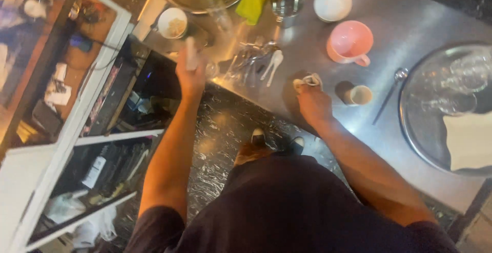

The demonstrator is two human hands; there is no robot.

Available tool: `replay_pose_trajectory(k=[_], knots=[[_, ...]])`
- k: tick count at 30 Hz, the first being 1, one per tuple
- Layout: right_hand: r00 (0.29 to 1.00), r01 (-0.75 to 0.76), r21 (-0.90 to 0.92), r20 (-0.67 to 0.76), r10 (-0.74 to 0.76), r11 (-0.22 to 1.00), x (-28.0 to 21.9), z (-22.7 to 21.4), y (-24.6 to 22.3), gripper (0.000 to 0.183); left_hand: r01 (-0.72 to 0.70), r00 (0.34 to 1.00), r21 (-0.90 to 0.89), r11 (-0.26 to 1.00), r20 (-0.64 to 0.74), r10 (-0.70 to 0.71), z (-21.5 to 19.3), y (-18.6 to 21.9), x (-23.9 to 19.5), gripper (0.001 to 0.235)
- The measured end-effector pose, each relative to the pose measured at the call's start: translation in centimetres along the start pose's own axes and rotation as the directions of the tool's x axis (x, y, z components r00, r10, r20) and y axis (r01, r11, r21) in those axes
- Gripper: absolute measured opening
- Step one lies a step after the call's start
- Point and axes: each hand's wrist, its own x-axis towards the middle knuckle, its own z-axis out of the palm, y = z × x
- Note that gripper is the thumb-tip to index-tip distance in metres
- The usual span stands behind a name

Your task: The person is wiping various ceramic cups and mugs with a white cloth on a stainless steel counter in a restaurant kitchen.

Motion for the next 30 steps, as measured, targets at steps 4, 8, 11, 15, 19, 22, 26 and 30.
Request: replay_pose_trajectory(k=[4, 8, 11, 15, 19, 22, 26, 30], knots=[[0.991, -0.106, -0.144, 0.061, 0.115, 0.984, 3.4, 2.0, 2.0, 0.028, -0.013, 1.0, -0.167, 0.986, -0.006, 0.012, 3.2, -6.2, 0.3, 0.043], [0.986, -0.162, -0.033, 0.039, 0.163, 0.986, 4.5, 3.2, 5.5, 0.035, 0.005, 1.0, -0.221, 0.975, 0.028, 0.001, 3.7, -7.2, 1.6, 0.043], [0.941, -0.254, 0.495, -0.073, 0.331, 0.831, 2.9, 6.3, 10.3, 0.034, 0.256, 0.965, -0.174, 0.951, 0.106, -0.241, 1.3, -3.6, 0.9, 0.086], [0.902, -0.231, 0.866, 0.019, 0.432, 0.444, -1.2, -1.5, -0.4, 0.02, 0.325, 0.936, -0.238, 0.915, -0.053, -0.347, -2.9, 3.3, -3.4, 0.066], [0.944, -0.158, 0.987, 0.143, 0.298, 0.026, -2.0, 1.3, -1.1, 0.021, -0.057, 0.935, -0.322, 0.945, 0.314, 0.164, -0.7, 13.4, -4.0, 0.053], [0.964, -0.201, 0.975, 0.215, 0.159, -0.1, -2.7, -0.9, -4.8, 0.021, -0.533, 0.696, -0.347, 0.771, 0.339, 0.633, 1.5, 14.8, -2.8, 0.065], [0.97, -0.226, 0.972, 0.23, 0.077, -0.063, -3.2, -3.6, -6.6, 0.023, -0.669, 0.644, -0.302, 0.679, 0.222, 0.732, 1.1, 15.3, -1.5, 0.047], [0.99, -0.104, 0.991, 0.096, 0.103, 0.078, -5.3, -4.8, -8.8, 0.036, -0.431, 0.871, -0.326, 0.841, 0.091, 0.482, -0.1, 18.7, -5.0, 0.041]])
